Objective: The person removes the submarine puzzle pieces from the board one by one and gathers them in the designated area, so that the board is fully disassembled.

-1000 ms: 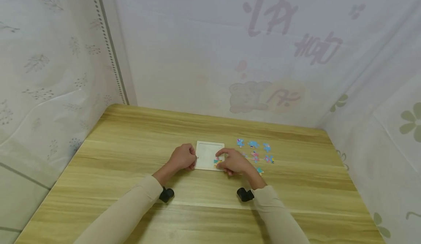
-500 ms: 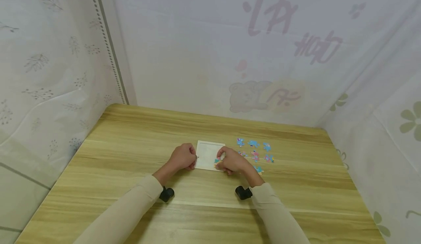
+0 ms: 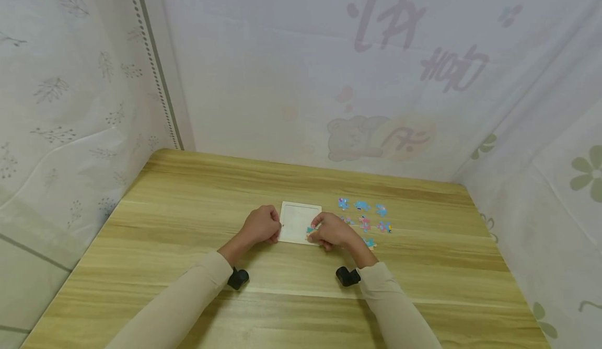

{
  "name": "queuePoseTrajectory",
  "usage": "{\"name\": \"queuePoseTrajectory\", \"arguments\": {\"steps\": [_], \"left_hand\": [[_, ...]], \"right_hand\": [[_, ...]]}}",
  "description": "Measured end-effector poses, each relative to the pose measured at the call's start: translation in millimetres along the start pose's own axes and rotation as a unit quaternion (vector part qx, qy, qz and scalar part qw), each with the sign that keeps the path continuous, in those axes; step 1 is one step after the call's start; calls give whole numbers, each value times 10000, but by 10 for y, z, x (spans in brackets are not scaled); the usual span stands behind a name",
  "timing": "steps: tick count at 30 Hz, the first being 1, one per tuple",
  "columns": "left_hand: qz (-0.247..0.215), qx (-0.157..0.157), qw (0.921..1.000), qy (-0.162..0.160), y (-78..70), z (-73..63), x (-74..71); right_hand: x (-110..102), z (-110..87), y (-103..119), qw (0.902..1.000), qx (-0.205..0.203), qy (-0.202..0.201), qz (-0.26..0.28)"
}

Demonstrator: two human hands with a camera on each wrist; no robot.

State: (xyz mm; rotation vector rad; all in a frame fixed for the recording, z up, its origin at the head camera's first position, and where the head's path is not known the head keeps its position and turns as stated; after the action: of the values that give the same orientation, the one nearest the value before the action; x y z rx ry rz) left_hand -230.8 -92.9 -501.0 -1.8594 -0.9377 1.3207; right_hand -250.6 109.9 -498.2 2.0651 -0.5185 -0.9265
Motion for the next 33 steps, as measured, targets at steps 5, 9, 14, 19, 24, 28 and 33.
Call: {"name": "queuePoseTrajectory", "arguments": {"steps": [5,9,14,19,24,28,33], "left_hand": [[8,27,10000,-20,-4,-4,-7],[-19,6,10000,-42,1,-7,-11],[-53,42,10000,-48,11,9,-2],[-63,28,10000,-1,6,-5,-2],[-71,114,9999,-5,-10,-21,-14],[-30,96,9999,-6,-22,-23,-17],[-1,29,10000,-27,-22,-17,-17]], "right_hand": [[-23,-25,28,9991,-12,80,418],[-27,-28,27,9982,-89,166,567],[-25,-35,-9,9989,-63,269,377],[-99,-76,-57,9988,-18,227,425],[-282,-190,-168,9962,65,140,855],[-444,-326,-321,9969,-39,86,780],[-613,-541,-535,9954,126,-114,944]]}}
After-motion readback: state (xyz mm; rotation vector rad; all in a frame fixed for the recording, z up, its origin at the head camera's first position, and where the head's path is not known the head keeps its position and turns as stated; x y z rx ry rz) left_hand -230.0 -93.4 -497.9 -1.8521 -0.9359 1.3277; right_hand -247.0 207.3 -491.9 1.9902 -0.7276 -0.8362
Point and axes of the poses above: each hand's wrist, its own z-axis towards the middle knuckle, its own x-axis out of the palm, y = z × x, the point moved 4 cm from there along z, towards the middle knuckle, and after that the axes turned 1 degree about y, right-handed, at the moved point
